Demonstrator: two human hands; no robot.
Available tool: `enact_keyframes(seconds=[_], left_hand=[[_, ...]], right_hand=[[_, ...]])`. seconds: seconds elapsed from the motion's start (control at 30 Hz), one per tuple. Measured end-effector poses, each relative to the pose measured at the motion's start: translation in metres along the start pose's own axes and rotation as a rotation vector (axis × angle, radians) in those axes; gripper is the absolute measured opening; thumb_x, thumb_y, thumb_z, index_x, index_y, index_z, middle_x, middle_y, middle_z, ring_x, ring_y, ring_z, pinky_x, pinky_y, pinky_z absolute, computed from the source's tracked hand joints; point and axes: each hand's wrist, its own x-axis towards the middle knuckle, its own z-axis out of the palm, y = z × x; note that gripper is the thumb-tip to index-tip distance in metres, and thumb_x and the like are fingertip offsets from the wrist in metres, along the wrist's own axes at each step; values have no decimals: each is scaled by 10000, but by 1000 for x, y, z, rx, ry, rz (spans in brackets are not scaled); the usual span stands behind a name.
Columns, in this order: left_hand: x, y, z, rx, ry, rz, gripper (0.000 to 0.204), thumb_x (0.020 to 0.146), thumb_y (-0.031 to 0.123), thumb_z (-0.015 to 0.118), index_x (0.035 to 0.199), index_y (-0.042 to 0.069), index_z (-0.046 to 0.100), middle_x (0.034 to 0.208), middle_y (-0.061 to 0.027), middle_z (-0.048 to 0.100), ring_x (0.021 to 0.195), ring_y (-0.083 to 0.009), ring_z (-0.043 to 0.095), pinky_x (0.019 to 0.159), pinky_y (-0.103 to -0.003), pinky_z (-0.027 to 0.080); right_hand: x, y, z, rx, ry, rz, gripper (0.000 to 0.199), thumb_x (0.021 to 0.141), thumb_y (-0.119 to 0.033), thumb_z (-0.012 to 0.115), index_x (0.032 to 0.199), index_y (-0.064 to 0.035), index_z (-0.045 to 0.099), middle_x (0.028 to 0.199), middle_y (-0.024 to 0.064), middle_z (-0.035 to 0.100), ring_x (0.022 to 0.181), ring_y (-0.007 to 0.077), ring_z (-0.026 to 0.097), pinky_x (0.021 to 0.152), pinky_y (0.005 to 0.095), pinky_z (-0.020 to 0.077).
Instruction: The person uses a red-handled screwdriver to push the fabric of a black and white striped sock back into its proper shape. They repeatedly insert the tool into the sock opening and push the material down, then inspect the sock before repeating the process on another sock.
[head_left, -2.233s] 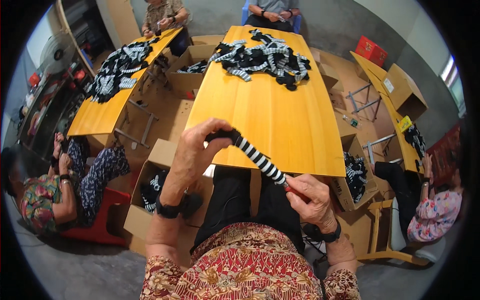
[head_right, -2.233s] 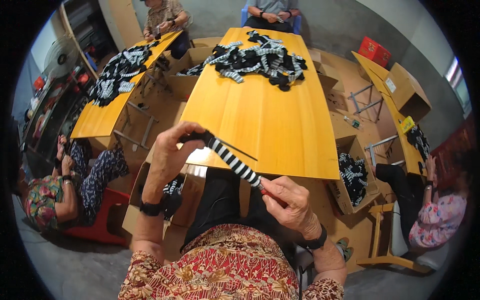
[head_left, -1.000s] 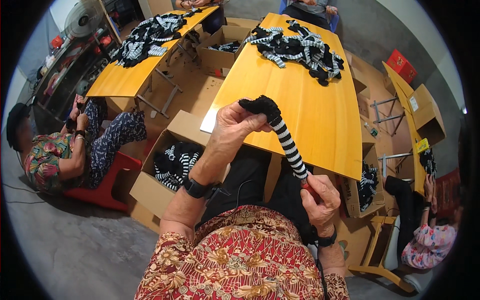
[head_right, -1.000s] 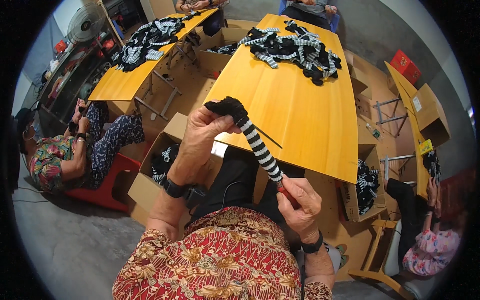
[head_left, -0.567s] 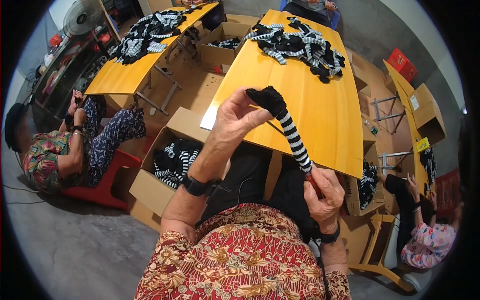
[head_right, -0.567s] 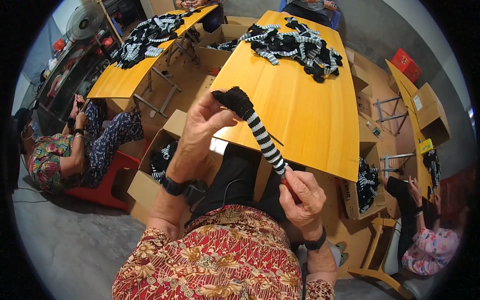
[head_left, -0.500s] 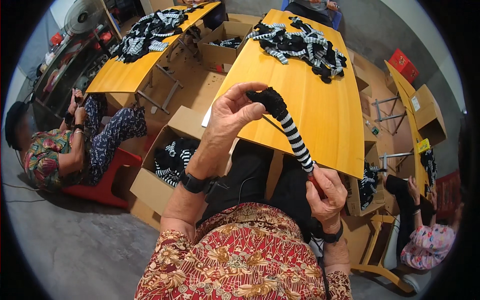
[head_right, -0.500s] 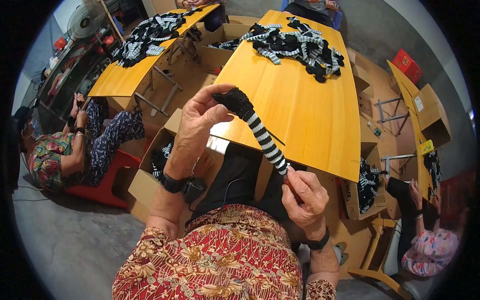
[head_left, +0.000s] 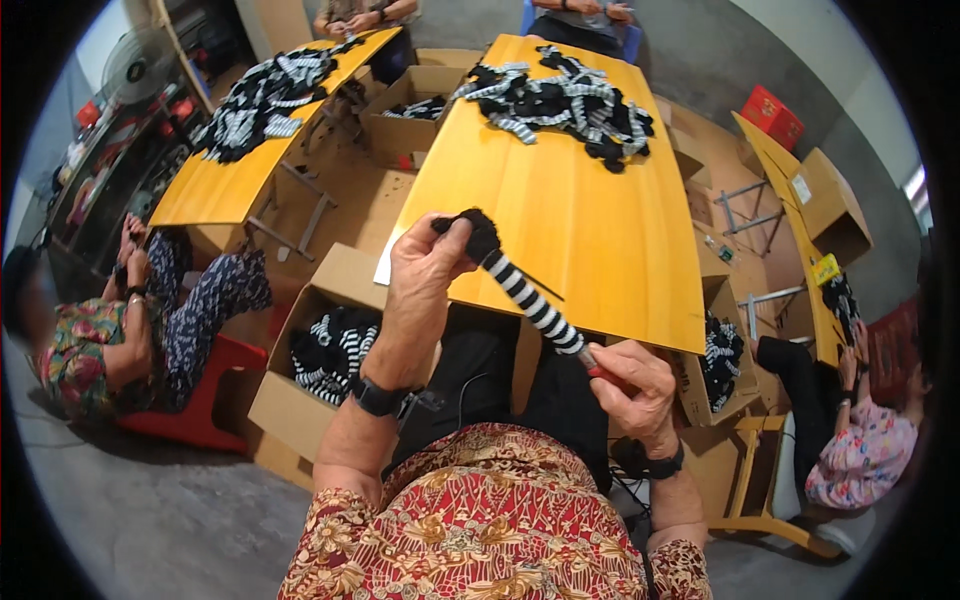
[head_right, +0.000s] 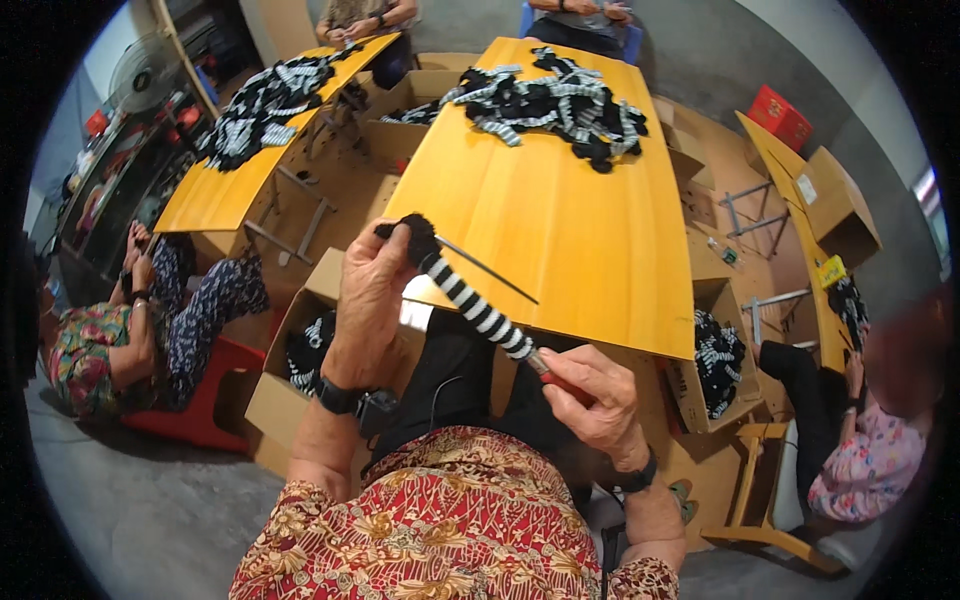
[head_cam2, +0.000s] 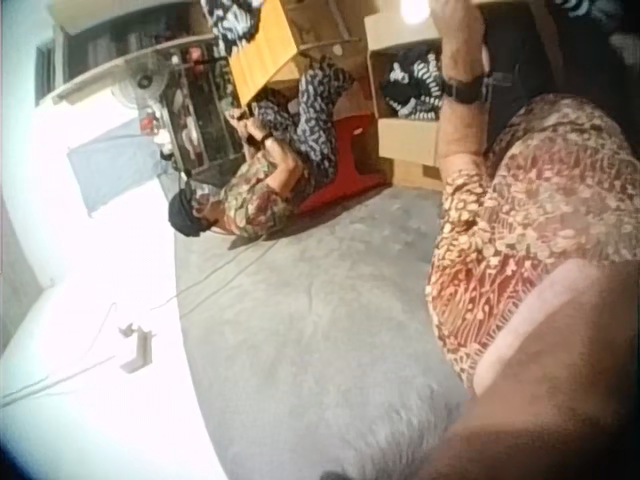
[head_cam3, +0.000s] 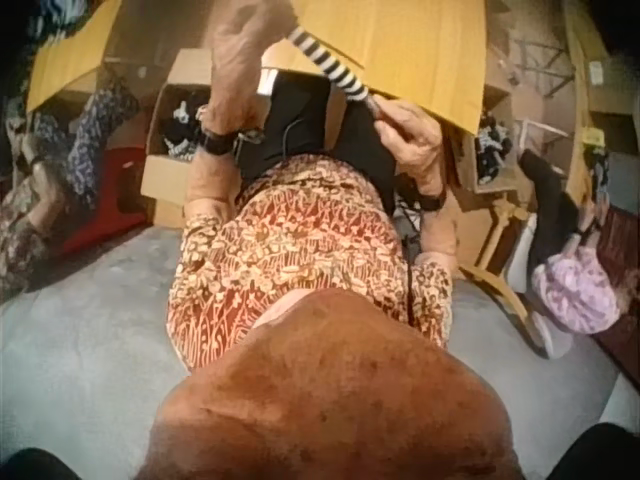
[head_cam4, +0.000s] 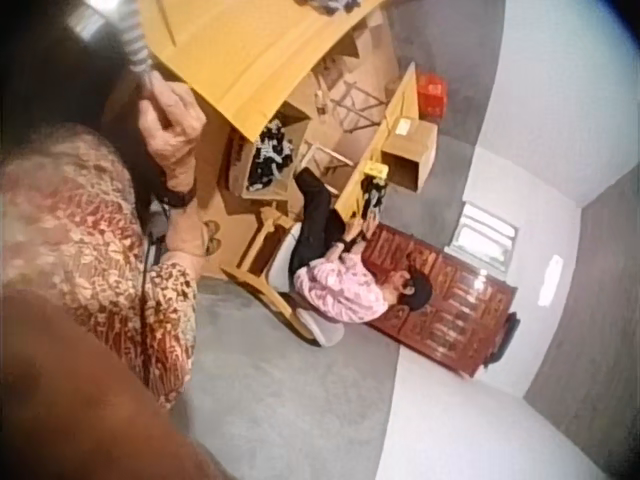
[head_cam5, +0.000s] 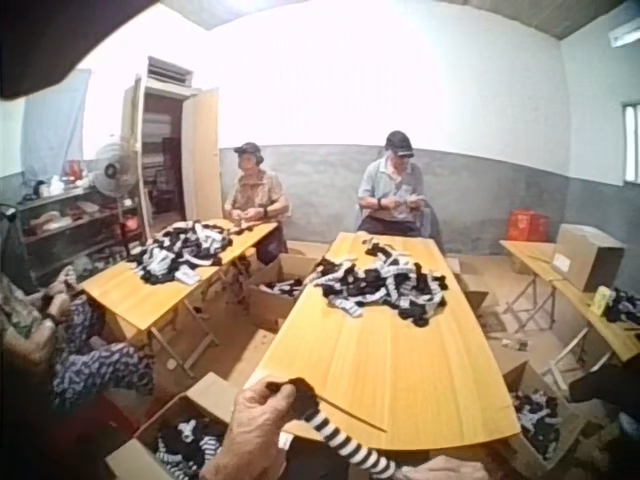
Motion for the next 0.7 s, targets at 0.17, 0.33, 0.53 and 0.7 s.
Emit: enact_keyframes(seconds=[0.17,0.33,0.53,0.7], left_hand=[[-1,-2,6,-39,-41,128,105,932,77,605,1033,51,611,937,-60,686,816,-110,656,724,-251,548],[-9,-9,20,-5,-39,156,123,904,39,629,1026,46,623,931,-71,695,798,-122,662,673,-253,553],[-21,-9,41,66,53,234,124,892,43,649,1009,28,608,909,-69,686,739,-119,653,682,-256,543],[-17,3,26,137,-72,165,172,902,113,661,1040,33,596,886,-60,680,733,-121,647,692,-247,525]], right_hand=[[-10,1,8,255,52,131,367,752,60,646,1116,17,668,879,86,641,687,110,593,582,228,469],[-19,-1,25,554,154,260,358,813,79,593,1159,7,648,874,73,610,626,85,569,504,198,437],[-17,-5,36,536,222,256,342,829,65,603,1165,9,635,890,77,609,626,88,568,494,200,440],[-14,0,19,184,179,127,338,756,63,650,1093,34,659,879,84,624,686,103,545,582,226,429]])
